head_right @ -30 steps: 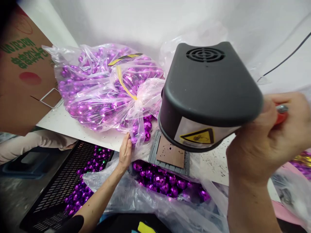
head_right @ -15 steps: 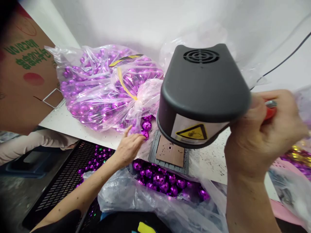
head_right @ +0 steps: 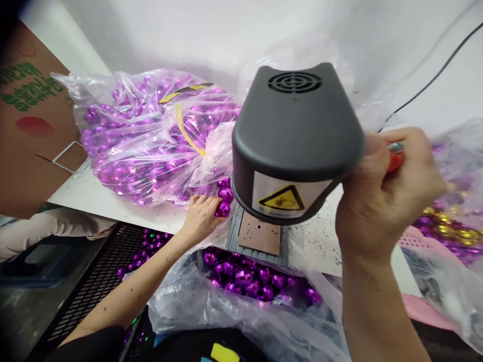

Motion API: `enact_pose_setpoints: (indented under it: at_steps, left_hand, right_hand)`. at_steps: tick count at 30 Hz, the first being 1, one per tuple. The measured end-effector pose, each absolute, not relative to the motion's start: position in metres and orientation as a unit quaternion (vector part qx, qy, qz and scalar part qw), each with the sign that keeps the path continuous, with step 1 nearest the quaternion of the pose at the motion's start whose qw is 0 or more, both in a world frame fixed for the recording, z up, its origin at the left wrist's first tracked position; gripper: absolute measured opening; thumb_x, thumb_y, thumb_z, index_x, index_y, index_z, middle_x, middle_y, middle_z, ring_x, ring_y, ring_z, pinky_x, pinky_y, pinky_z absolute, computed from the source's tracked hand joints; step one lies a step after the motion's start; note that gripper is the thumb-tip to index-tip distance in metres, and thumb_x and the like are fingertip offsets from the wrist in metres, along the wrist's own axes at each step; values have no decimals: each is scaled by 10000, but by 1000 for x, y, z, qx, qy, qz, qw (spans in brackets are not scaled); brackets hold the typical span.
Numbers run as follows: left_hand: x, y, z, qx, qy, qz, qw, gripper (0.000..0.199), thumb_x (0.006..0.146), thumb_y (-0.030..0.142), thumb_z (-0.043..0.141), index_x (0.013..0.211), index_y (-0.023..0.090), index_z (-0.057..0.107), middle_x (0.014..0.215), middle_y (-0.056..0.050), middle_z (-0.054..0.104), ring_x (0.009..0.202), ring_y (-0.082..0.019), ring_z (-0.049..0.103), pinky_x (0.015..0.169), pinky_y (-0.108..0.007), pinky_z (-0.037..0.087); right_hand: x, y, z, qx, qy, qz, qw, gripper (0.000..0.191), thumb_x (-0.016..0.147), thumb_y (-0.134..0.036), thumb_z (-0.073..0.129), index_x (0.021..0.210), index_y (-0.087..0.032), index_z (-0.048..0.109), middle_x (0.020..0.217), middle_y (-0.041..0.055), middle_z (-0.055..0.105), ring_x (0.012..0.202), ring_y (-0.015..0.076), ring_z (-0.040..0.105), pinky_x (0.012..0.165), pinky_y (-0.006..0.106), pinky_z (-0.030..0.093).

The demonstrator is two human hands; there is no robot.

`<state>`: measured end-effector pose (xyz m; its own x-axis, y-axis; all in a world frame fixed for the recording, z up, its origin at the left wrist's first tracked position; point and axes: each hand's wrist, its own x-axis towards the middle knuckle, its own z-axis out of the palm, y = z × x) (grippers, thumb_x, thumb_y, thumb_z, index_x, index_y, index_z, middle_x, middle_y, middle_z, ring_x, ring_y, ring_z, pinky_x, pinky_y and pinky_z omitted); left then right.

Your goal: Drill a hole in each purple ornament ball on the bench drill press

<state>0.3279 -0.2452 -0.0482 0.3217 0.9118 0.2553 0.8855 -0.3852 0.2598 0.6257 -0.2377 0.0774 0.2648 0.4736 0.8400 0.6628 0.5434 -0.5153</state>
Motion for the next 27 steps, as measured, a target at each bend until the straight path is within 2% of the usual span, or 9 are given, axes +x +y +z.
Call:
enact_pose_setpoints:
  at_steps: [2, 5, 8, 11, 15, 18, 21, 24, 27]
  left_hand:
    - [329, -247, -40, 770, 561, 273, 133, 407, 862, 348, 742, 1215, 192, 613, 1143, -113, 698, 1082, -322, 609, 1004, -534, 429]
    - [333, -257, -23, 640, 516, 413, 392, 473, 913, 445, 662, 1324, 235, 560, 1236, -98, 668, 1053, -258, 646, 869, -402, 524]
    - [344, -269, -16, 479, 416, 438, 637, 518, 920, 464, 636, 1382, 261, 522, 1209, -99, 678, 952, -221, 707, 701, -305, 542]
    - [358, -273, -25, 368, 375, 431, 734, 527, 863, 453, 725, 1310, 231, 556, 1083, -90, 710, 865, -202, 735, 648, -268, 533]
    - [376, -270, -47, 358, 414, 407, 731, 564, 770, 485, 821, 1181, 170, 599, 952, -63, 711, 739, -155, 709, 591, -229, 512]
    - [385, -267, -59, 436, 465, 396, 660, 607, 783, 531, 789, 1231, 171, 595, 943, -41, 705, 684, -128, 656, 589, -239, 513]
    - [392, -266, -66, 541, 493, 382, 565, 541, 849, 479, 740, 1286, 198, 591, 1097, -64, 711, 905, -196, 685, 788, -326, 573]
    - [397, -268, -65, 640, 500, 349, 468, 449, 887, 409, 716, 1271, 200, 614, 1296, -106, 660, 1186, -279, 627, 1030, -437, 510]
    - [402, -270, -59, 709, 494, 306, 399, 391, 926, 377, 674, 1264, 189, 617, 1315, -128, 646, 1212, -290, 613, 1074, -477, 475]
  right_hand:
    - [618, -240, 85, -506, -573, -46, 643, 348, 971, -395, 515, 922, -73, 639, 691, -24, 404, 653, 3, 354, 668, 247, 276]
    - [612, -240, 92, -534, -545, -29, 646, 404, 948, -457, 534, 827, -79, 608, 678, -28, 380, 658, 3, 360, 669, 254, 273]
    - [610, -238, 94, -534, -544, -45, 646, 414, 945, -467, 524, 797, -87, 595, 668, -31, 344, 653, 4, 336, 666, 257, 254]
    - [610, -237, 94, -524, -560, -49, 640, 400, 964, -442, 494, 845, -80, 614, 681, -26, 348, 664, 7, 341, 678, 249, 267]
    - [609, -240, 96, -543, -555, -38, 629, 450, 957, -486, 498, 855, -64, 618, 688, -20, 378, 694, 10, 369, 690, 229, 294]
    - [608, -241, 98, -542, -558, -33, 627, 447, 956, -499, 499, 832, -80, 593, 663, -31, 402, 681, 6, 386, 680, 216, 299]
    - [606, -240, 97, -519, -565, -30, 640, 412, 973, -481, 475, 813, -108, 542, 630, -56, 419, 629, -8, 384, 644, 198, 287]
    - [606, -239, 96, -510, -568, -17, 645, 414, 973, -494, 466, 805, -118, 509, 621, -67, 439, 598, -12, 397, 616, 195, 292]
    - [606, -238, 97, -511, -569, -17, 644, 478, 956, -565, 441, 798, -119, 504, 607, -63, 425, 586, -11, 390, 595, 192, 286]
